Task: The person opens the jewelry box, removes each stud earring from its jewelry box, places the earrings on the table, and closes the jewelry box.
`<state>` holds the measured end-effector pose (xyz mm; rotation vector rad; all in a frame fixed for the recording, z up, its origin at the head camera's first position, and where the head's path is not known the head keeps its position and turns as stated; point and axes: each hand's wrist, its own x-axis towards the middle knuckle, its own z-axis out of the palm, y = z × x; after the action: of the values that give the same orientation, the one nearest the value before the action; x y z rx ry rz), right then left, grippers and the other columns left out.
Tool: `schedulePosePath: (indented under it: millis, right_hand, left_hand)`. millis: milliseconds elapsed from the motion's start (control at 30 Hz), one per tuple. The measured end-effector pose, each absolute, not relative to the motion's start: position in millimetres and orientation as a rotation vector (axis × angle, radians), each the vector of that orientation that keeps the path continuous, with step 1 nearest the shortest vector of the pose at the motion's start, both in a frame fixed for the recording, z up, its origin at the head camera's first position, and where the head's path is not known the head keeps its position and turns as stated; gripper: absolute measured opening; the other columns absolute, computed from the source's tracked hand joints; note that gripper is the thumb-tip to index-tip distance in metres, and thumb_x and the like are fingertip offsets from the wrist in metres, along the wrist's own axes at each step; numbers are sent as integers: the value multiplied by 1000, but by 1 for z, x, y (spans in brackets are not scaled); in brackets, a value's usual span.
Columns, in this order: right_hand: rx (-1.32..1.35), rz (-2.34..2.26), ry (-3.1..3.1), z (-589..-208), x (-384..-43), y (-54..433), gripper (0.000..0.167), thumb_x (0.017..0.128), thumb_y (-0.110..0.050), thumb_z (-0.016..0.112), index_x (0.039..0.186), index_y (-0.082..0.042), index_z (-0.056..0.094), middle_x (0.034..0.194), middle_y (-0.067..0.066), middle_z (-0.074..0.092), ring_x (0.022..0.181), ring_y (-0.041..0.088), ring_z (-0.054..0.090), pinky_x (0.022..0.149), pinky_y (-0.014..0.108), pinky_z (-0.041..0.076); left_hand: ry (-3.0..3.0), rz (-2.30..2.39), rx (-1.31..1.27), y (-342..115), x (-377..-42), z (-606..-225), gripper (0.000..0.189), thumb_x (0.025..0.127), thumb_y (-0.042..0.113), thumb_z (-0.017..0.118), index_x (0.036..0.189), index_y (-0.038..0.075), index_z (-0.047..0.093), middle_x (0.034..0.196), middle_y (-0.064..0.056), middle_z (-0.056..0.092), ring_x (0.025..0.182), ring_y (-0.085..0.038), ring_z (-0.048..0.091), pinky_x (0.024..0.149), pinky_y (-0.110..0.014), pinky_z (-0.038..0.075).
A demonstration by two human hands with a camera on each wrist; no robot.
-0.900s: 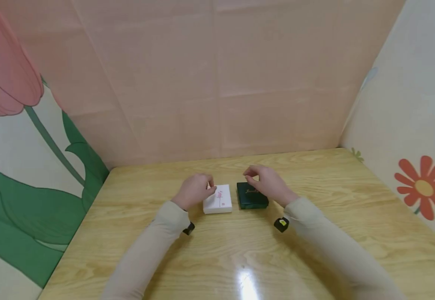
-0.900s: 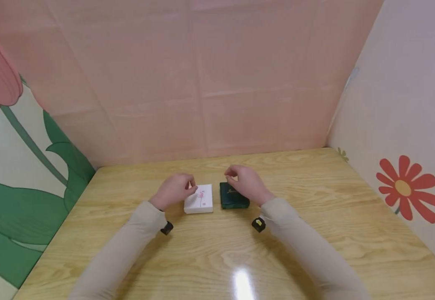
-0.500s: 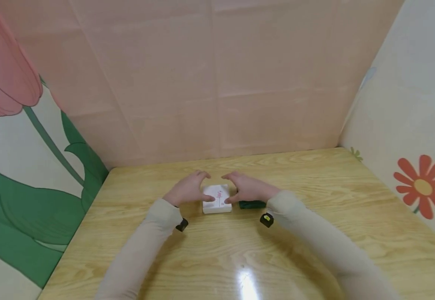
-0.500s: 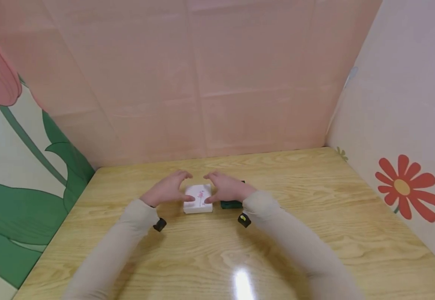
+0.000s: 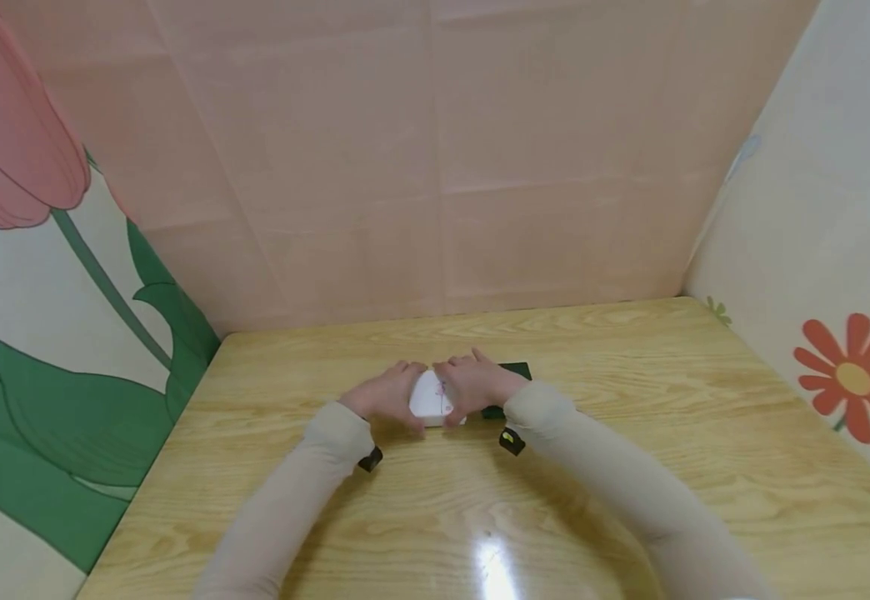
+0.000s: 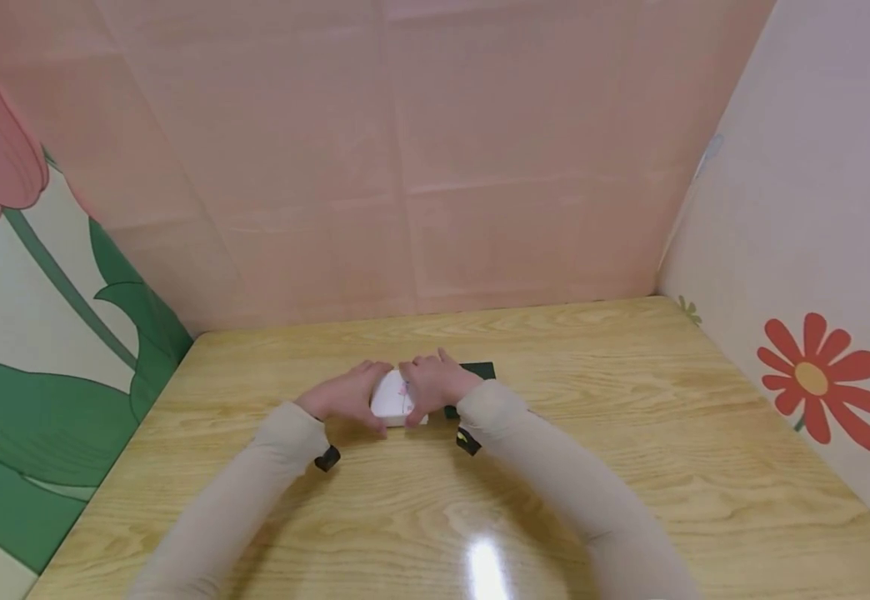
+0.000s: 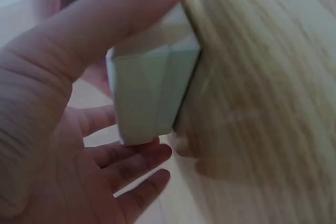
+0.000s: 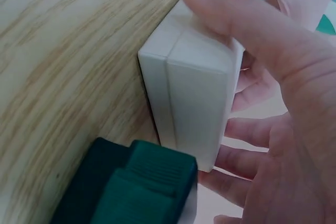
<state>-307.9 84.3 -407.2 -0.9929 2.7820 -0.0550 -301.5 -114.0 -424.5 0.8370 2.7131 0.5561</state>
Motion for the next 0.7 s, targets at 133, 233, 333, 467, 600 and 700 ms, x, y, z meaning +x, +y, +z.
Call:
schedulePosePath:
  millis: [133,233,333,467,600,700]
  right_hand:
    - [-1028,-84,2780,-408,-309,85,98,66,-54,82,141,-4,43,128,11,58,110,24,56,105,49,36]
    - [-1080,-141,2787,-405,-306,88,95,65,-50,84,138,-2,45,120,9,60,98,19,56,90,39,47]
    - [-1119,-226,2799,-396,-299,95,93,65,-47,85,137,-3,47,118,8,60,95,18,55,84,36,48]
    - [-1129,-362,2801,-385,-282,109,93,65,-46,86,138,-3,47,119,8,57,97,18,52,84,36,48]
    - [-1112,-448,2773,-382,-260,125,93,65,-47,86,138,-4,46,117,7,53,96,17,49,81,36,47]
    - [-1088,-477,2733,-387,-244,133,91,65,-46,86,136,-6,47,115,3,52,94,16,48,80,35,46]
  left_hand:
    - [2734,542,850,-113,-301,-427,97,62,33,89,141,6,39,127,-8,49,108,-19,49,91,-35,46]
    - [2733,598,864,-113,-299,-424,94,62,32,90,139,8,41,126,-6,50,108,-19,49,92,-36,45]
    - [2741,658,890,-111,-292,-416,93,61,30,91,137,9,43,126,-5,51,109,-19,49,93,-38,44]
    - [2754,704,948,-105,-277,-404,90,61,30,91,135,7,45,126,-6,51,109,-19,48,94,-37,44]
    - [2742,703,1019,-96,-257,-402,89,61,34,90,133,6,46,124,-5,51,106,-16,48,91,-33,45]
    - [2717,672,1031,-88,-244,-407,89,62,38,89,133,9,45,121,-2,50,101,-13,48,87,-28,45]
